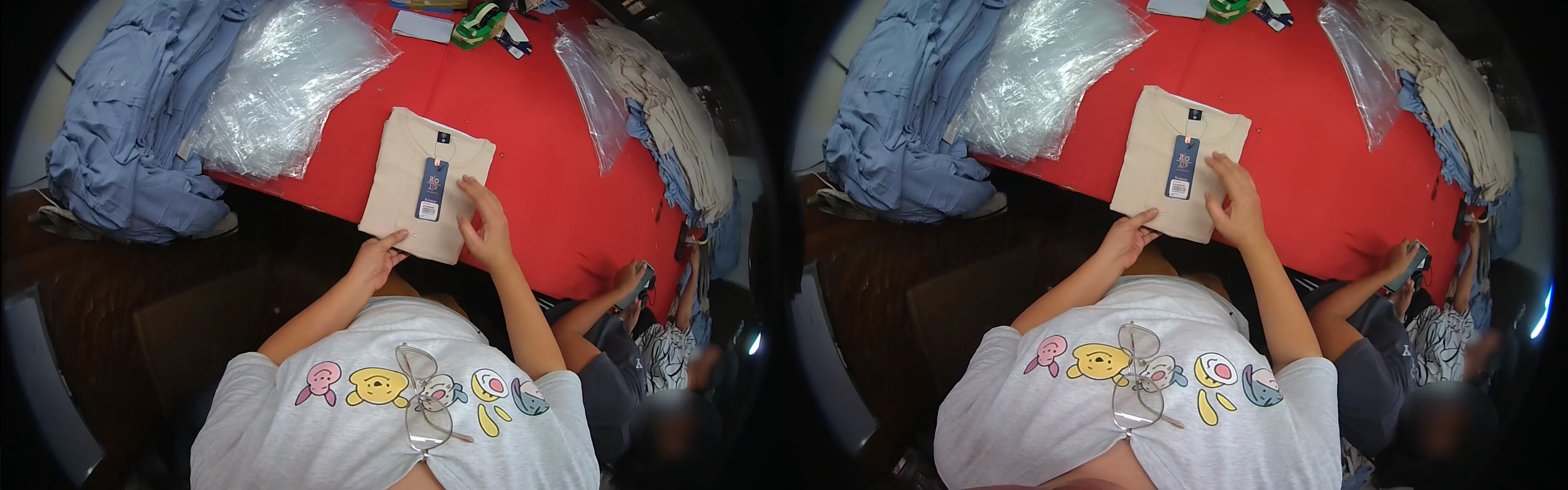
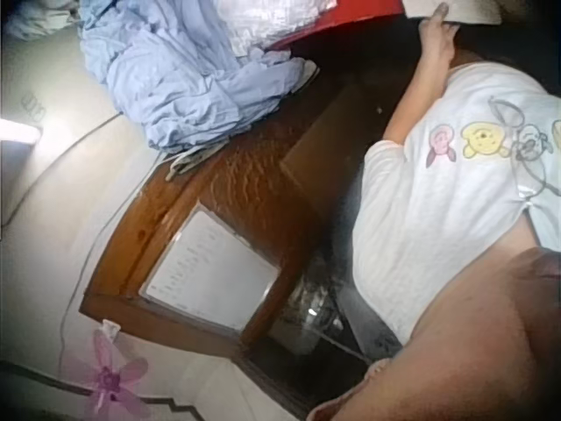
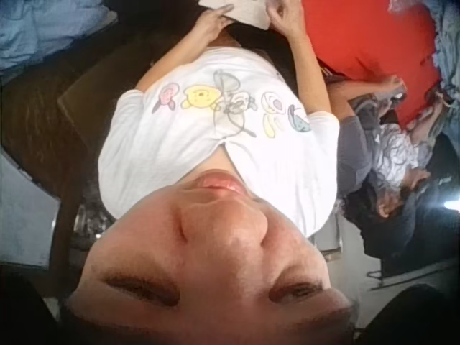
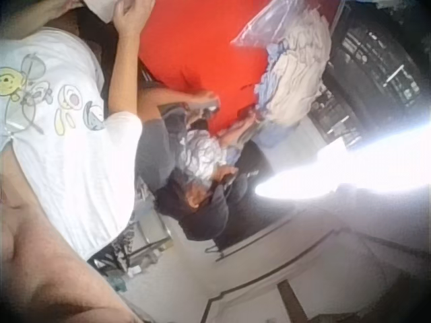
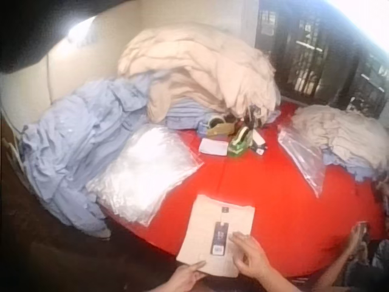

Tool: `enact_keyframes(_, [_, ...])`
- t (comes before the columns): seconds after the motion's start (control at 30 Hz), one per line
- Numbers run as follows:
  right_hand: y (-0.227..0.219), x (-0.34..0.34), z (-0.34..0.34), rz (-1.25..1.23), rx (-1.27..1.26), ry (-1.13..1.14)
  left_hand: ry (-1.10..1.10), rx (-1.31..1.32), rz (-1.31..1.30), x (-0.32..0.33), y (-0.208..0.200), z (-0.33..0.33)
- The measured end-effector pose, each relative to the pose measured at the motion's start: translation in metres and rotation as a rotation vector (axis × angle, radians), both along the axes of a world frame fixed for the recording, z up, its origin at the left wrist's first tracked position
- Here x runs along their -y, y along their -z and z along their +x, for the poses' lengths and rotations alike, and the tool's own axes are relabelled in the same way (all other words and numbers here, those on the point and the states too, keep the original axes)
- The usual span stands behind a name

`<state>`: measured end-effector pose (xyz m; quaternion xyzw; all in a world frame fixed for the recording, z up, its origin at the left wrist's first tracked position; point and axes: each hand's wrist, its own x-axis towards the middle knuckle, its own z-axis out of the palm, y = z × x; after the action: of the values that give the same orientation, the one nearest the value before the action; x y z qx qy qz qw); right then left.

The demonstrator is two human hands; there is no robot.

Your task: The person folds a shirt on a red surface, using a cardboard template to guide the folds, and then places the folded shirt into a plastic bag.

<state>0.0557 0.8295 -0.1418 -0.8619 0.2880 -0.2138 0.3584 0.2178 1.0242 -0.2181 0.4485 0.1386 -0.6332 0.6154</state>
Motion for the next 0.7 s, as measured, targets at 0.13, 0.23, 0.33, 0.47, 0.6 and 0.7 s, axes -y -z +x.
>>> enact_keyframes(0.13, [0.018, 0.048, 0.037, -0.114, -0.062, 0.171, 0.004, 0.024, -0.019, -0.001, 0.01, 0.0])
enact_keyframes(0.23, [0.026, 0.071, 0.076, -0.183, -0.18, 0.195, -0.034, 0.02, -0.001, -0.001, 0.006, 0.002])
enact_keyframes(0.33, [0.055, 0.077, 0.086, -0.269, -0.268, 0.135, -0.168, -0.051, -0.018, 0.007, -0.009, 0.004])
enact_keyframes(0.47, [0.067, 0.076, 0.077, -0.246, -0.121, 0.103, -0.105, 0.012, -0.107, 0.015, 0.002, 0.011])
enact_keyframes(0.6, [0.058, 0.063, 0.045, 0.101, 0.246, 0.434, 0.126, 0.089, -0.007, -0.003, -0.003, 0.041])
enact_keyframes(0.7, [0.059, 0.044, -0.008, 0.411, 0.372, 0.775, 0.386, 0.31, 0.203, -0.018, -0.03, 0.076])
